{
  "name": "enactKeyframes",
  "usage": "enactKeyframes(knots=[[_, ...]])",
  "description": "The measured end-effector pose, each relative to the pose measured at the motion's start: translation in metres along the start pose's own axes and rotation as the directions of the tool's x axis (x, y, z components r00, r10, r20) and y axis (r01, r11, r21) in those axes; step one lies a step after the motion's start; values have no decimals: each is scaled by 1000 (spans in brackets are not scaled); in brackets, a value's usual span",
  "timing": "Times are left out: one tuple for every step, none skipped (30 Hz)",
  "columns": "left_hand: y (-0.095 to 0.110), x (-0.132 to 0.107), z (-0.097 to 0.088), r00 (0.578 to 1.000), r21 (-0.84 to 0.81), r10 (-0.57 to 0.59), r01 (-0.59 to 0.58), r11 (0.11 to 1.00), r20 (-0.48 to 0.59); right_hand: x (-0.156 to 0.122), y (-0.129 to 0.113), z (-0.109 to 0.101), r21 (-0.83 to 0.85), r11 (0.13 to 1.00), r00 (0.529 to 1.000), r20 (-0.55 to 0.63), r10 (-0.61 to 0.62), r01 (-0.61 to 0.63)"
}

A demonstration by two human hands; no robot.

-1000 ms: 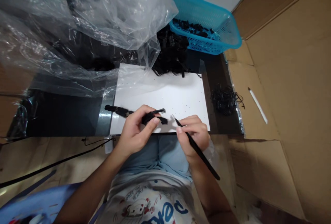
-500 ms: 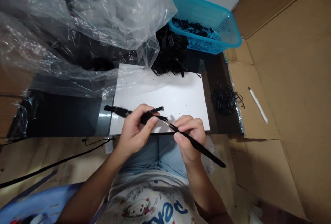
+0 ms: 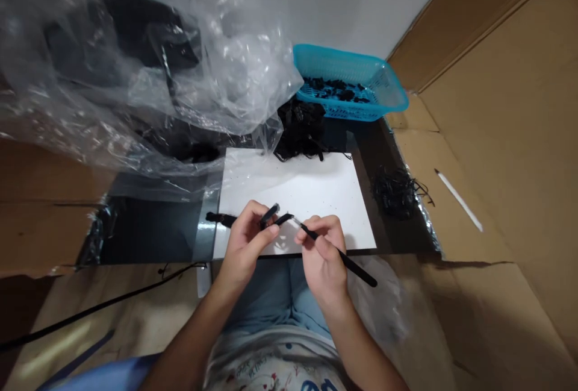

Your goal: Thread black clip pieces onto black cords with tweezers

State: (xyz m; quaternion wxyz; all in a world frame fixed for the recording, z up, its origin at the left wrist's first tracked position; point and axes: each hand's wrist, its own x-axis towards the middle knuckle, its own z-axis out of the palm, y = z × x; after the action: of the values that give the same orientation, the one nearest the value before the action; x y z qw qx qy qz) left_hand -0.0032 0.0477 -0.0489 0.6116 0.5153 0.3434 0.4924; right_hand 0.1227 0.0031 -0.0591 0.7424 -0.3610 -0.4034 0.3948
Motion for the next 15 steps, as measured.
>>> enactKeyframes(knots=[[2, 1, 0, 1000, -29, -22, 22, 999, -7, 0, 1, 2, 44, 998, 999, 4, 53, -53], [3, 1, -1, 999, -58, -44, 43, 997, -17, -1, 1, 4, 85, 992, 995, 2, 97, -97], [5, 2, 0, 998, -85, -62, 60, 995, -21, -2, 2, 6, 118, 985, 992, 2, 124, -123], [7, 2, 0, 997, -107, -72, 69, 992, -25, -3, 2, 7, 138, 981, 991, 8, 133, -133], [9, 3, 1, 997, -127, -75, 71, 989, -32, -4, 2, 8, 145, 982, 993, 19, 120, -121], [10, 3, 1, 997, -144, -72, 65, 987, -41, -6, 3, 9, 134, 987, 996, 31, 89, -93], [10, 3, 1, 996, -159, -67, 57, 986, -52, -7, 3, 9, 105, 992, 997, 39, 61, -65], [10, 3, 1, 996, -169, -60, 49, 984, -62, -9, 3, 10, 61, 997, 999, 41, 34, -36], [9, 2, 1, 996, -172, -51, 38, 984, -70, -11, 3, 10, 11, 1000, 999, 37, 5, -5], [7, 2, 1, 997, -167, -38, 26, 986, -71, -12, 2, 11, -39, 999, 999, 23, -30, 31], [5, 1, 0, 998, -148, -19, 10, 989, -66, -13, 2, 11, -81, 995, 998, 8, -66, 66], [2, 1, -1, 998, -115, 6, -12, 993, -59, -14, 2, 13, -112, 989, 995, -4, -98, 97], [0, 0, -2, 998, -73, 36, -40, 997, -54, -14, 1, 14, -133, 983, 992, -15, -127, 124], [-3, -1, -3, 996, -28, 70, -72, 997, -50, -14, 0, 15, -149, 978, 988, -25, -151, 146], [-5, -2, -3, 994, 16, 104, -104, 994, -45, -13, 0, 16, -165, 973, 985, -30, -168, 161]])
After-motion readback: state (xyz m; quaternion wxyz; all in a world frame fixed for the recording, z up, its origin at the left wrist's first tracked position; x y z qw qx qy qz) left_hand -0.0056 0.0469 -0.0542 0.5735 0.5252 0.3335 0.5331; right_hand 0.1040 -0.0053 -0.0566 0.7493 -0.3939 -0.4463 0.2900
